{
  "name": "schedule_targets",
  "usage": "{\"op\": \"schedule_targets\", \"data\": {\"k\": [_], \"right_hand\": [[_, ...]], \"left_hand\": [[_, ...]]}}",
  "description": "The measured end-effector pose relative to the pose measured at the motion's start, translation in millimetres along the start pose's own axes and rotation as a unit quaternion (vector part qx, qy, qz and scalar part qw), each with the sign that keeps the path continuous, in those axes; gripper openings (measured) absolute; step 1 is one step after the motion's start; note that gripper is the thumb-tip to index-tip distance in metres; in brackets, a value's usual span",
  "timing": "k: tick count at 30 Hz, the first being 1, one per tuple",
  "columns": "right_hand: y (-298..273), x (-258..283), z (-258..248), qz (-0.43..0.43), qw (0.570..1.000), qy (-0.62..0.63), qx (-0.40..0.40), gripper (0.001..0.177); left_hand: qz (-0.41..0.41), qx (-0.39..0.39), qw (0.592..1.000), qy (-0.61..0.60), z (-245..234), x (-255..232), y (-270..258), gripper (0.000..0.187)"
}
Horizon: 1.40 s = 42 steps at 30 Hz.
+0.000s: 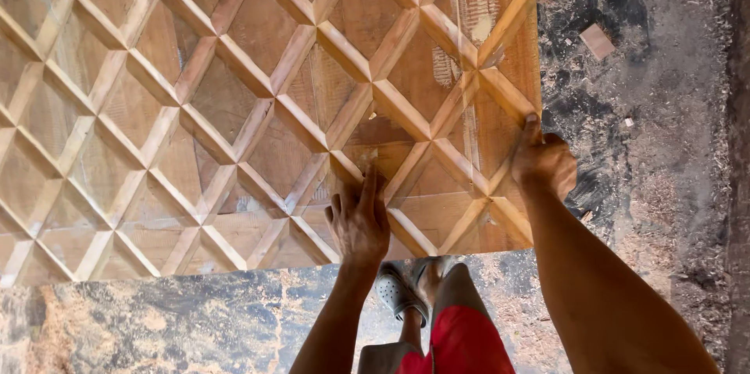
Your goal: The person sands the surface of a large wooden board with a geometric pattern using a sanding block. They move the sanding block across the raised edges and flat areas of the board, applying pressure to smooth the wood.
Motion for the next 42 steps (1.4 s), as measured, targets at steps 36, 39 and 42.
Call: {"op": "schedule_targets", "data": {"k": [36,39,42], "right_hand": [[12.1,-3.9,17.4,0.064,0.996,0.007,0.055,0.079],[3.4,-9.2,8.6,0.049,0.997,-0.008,0.055,0.08],[-1.6,0.2,0.2,0.03,0.999,-0.006,0.04,0.081]], "left_hand": [[0.078,-0.046,0.995,-0.033,37.8,17.5,3.0,0.015],[0.069,-0.095,0.99,-0.082,51.3,0.5,21.9,0.019],[0.009,-0.074,0.995,-0.065,47.9,13.6,1.9,0.03]]}}
Point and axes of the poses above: each hand's wrist, its own y-axis towards the middle knuckle, its own z-axis out of the palm, x = y × z, the point moved 2 cm from there along y, towards the middle knuckle, and after that the axes turned 13 degrees about y, right-handed, at the moved point
